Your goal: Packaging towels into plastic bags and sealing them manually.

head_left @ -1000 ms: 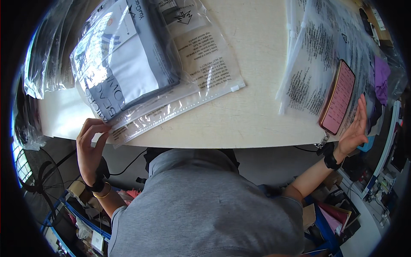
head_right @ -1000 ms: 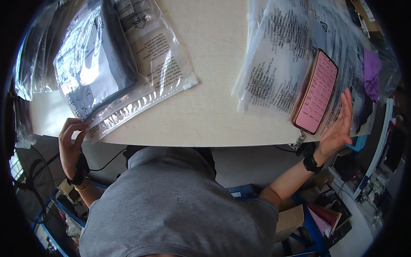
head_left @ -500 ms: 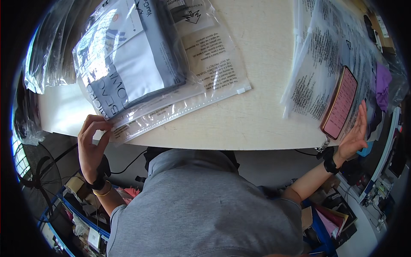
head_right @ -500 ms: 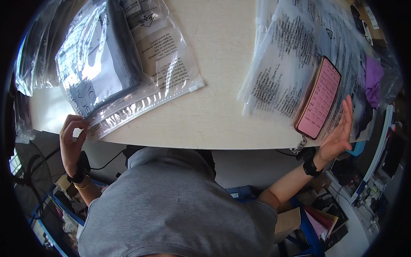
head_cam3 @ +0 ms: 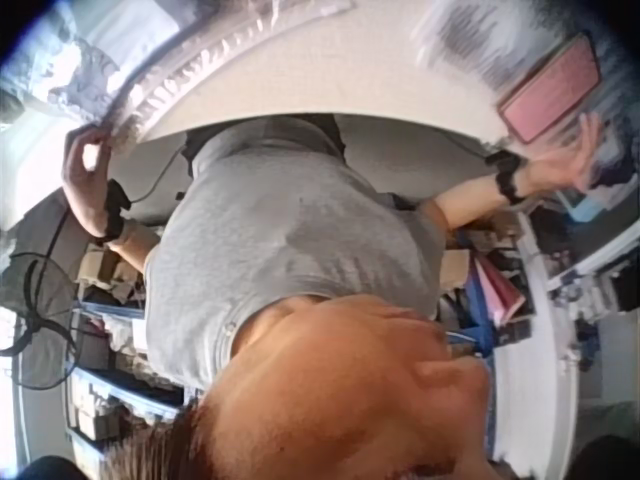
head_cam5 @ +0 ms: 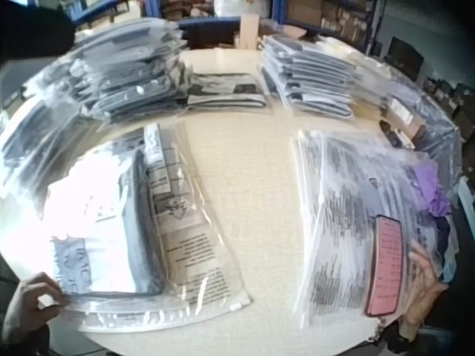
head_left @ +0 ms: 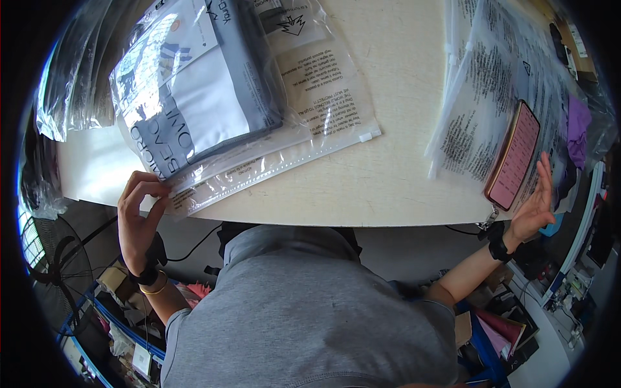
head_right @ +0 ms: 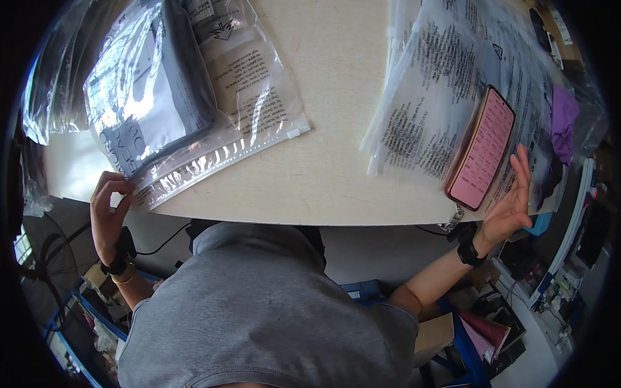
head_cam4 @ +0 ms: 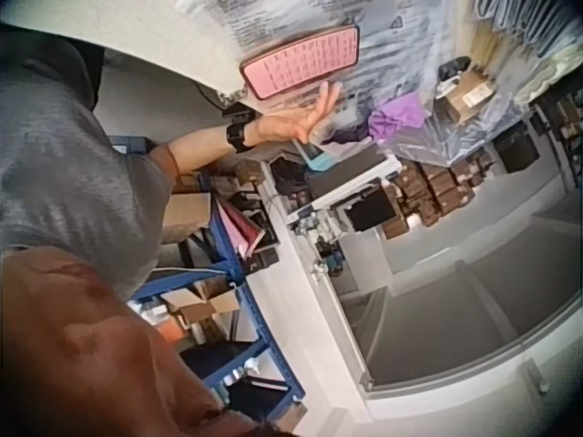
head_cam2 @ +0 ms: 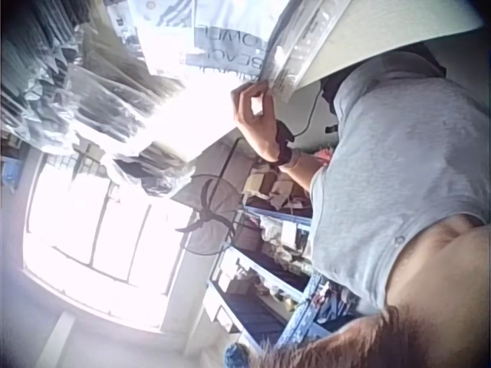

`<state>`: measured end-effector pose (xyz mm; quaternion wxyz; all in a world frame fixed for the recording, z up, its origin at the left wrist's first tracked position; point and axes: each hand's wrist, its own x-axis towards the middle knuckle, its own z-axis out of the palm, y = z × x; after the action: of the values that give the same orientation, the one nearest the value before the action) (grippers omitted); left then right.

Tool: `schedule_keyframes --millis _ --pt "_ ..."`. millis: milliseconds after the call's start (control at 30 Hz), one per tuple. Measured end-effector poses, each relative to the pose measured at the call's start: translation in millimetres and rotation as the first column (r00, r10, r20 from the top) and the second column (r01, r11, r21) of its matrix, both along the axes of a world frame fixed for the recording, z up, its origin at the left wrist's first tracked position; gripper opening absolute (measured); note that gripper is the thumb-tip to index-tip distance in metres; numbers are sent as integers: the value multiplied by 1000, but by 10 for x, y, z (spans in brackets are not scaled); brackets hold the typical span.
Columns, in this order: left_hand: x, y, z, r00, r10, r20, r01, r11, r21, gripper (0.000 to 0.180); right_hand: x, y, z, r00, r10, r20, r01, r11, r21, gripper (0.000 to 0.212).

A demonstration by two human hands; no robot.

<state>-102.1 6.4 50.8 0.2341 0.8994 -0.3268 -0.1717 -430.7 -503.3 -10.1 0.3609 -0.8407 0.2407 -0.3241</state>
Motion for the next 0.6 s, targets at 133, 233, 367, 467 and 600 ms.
schedule_keyframes --millis 133,233,367,467,600 --pt "3 -5 -7 1000 8 -10 -8 1000 -6 22 16 13 2 1000 -7 9 7 1000 -10 103" --pt "3 -6 -9 1000 16 -14 -16 1000 -8 22 18 12 2 1000 -4 13 4 1000 -6 103" --pt "13 7 -16 999 24 -21 -24 1000 -9 21 13 7 -1 1000 -1 5 1 1000 -5 103" --pt "16 13 -12 999 23 -22 -23 1000 3 21 15 10 -1 1000 1 9 -1 1000 -2 103" --pt "20 9 -17 999 26 -38 -27 1000 -6 21 17 26 3 1000 -9 9 9 1000 10 103"
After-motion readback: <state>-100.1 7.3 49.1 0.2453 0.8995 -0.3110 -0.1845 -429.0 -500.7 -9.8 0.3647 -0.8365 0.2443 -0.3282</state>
